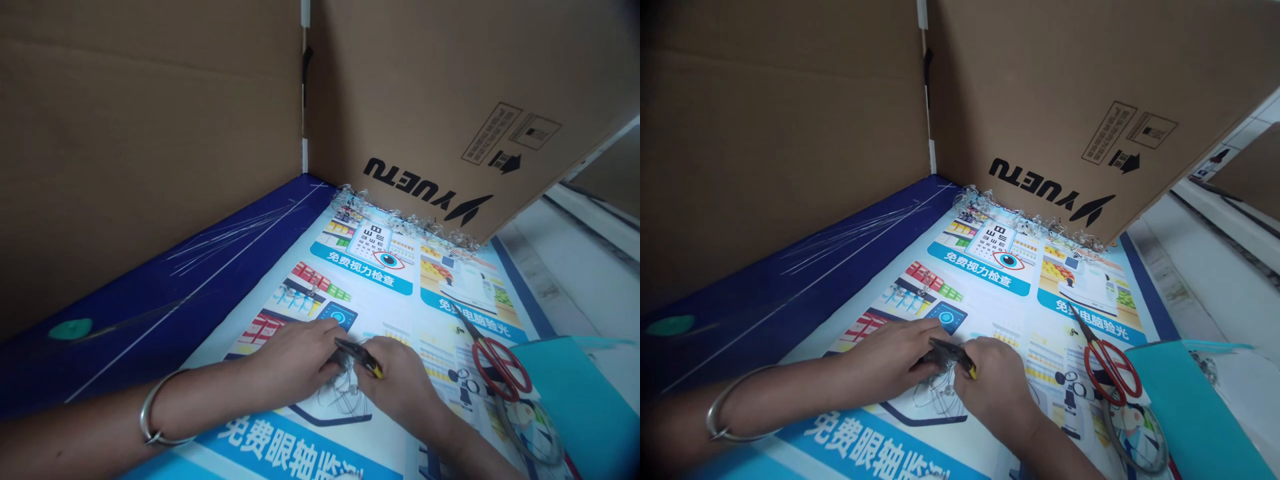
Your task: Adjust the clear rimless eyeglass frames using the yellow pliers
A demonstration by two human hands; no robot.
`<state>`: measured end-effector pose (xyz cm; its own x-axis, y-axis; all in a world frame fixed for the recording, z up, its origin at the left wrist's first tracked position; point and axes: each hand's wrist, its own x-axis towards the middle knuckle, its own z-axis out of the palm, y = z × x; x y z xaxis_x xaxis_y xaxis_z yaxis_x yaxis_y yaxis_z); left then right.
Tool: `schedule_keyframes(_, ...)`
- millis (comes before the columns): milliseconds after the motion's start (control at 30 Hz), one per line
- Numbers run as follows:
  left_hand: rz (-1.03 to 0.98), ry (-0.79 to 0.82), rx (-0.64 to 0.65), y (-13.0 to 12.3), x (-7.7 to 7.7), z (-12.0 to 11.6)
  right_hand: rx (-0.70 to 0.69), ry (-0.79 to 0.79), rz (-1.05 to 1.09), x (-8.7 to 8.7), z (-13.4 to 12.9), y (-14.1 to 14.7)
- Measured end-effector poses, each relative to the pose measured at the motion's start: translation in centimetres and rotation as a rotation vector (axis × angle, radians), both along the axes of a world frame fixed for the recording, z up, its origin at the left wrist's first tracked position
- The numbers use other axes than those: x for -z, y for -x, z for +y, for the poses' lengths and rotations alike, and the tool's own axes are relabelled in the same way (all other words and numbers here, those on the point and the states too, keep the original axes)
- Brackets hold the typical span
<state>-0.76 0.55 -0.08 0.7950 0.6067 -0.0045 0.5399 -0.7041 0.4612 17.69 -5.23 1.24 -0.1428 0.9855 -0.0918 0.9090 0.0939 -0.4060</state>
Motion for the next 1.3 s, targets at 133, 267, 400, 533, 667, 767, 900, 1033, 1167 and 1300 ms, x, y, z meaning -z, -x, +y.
schedule_keyframes(133,0.024,-0.038,0.0,0.0,0.0,-0.1,0.006,0.145,0.29,-0.4,0.2,-0.5)
schedule_keyframes(267,0.03,-0.035,0.007,-0.1,-0.2,-0.1,0.057,0.317,0.559,-1.5,0.5,-1.8)
schedule_keyframes(400,0.031,-0.017,0.02,-0.1,-0.7,0.0,0.106,0.189,0.361,-2.4,0.9,-3.7)
schedule_keyframes(533,0.03,-0.019,0.013,0.0,-0.8,0.1,0.061,0.001,-0.203,-2.5,1.3,-5.7)
schedule_keyframes(667,0.018,-0.018,0.006,0.1,-0.5,0.1,-0.019,-0.079,-0.473,-2.5,1.0,-6.1)
schedule_keyframes(767,-0.002,-0.009,0.007,0.0,-0.4,0.0,-0.127,-0.15,-0.524,-2.8,0.4,-5.2)
schedule_keyframes(900,-0.023,0.007,-0.003,0.0,-0.3,0.0,-0.239,-0.22,-0.632,-2.6,-0.5,-3.7)
schedule_keyframes(1033,-0.033,0.011,-0.013,0.0,-0.4,0.0,-0.268,-0.293,-0.719,-2.4,-1.1,-2.5)
schedule_keyframes(1167,-0.05,0.051,-0.012,-0.1,-0.6,0.1,-0.248,-0.266,-0.784,-2.5,-1.2,-1.7)
schedule_keyframes(1300,-0.055,0.082,-0.007,0.0,-0.7,0.1,-0.247,-0.208,-0.733,-2.2,-0.8,-1.7)
